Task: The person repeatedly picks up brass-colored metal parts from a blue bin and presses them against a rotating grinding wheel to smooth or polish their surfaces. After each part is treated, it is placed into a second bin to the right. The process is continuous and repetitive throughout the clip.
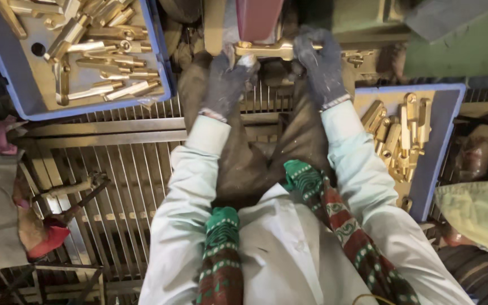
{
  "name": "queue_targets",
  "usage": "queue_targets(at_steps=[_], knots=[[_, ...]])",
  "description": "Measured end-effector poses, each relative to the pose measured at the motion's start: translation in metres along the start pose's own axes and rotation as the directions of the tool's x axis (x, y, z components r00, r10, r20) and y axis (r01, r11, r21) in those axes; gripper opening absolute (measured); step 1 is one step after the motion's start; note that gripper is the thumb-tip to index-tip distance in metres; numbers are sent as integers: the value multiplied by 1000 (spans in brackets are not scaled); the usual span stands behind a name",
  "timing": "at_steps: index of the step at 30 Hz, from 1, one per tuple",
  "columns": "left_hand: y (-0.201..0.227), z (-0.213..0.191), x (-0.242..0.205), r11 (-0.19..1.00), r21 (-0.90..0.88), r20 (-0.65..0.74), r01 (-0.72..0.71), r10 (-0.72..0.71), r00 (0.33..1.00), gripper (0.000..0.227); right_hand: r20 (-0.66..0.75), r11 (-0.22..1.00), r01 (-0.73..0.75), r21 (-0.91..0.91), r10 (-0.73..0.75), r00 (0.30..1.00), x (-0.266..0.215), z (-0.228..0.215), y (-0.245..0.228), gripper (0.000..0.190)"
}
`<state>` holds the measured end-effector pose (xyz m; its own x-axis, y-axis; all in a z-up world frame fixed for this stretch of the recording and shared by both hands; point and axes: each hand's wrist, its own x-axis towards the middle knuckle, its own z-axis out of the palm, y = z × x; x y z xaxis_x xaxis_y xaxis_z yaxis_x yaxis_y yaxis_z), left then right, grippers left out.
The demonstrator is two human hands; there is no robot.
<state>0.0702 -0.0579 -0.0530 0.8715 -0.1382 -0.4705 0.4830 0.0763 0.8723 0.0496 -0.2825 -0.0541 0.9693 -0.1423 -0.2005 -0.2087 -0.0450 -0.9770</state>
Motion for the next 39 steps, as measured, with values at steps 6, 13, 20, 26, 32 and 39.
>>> queue_targets(at_steps=[6,13,20,26,32,39], knots=[[29,-40,-57,807,105,289,-582,535,794,55,233,882,360,-304,-298,926,-60,-12,-14,58],[48,-65,-35,775,146,240,-614,574,782,69,301,775,491,-397,-396,868,-31,35,-12,56],[5,-70,56,760,459,71,-459,484,872,41,222,967,-196,-164,229,948,-10,65,-11,39],[-30,-66,86,857,266,7,-442,457,890,30,179,986,-158,-60,167,970,-7,76,5,30],[-35,-58,97,979,115,-100,-166,178,979,27,161,908,-417,-24,416,895,1,82,9,34],[-42,-58,87,989,-36,-125,-144,139,982,37,224,988,46,-145,-12,975,3,76,19,34]])
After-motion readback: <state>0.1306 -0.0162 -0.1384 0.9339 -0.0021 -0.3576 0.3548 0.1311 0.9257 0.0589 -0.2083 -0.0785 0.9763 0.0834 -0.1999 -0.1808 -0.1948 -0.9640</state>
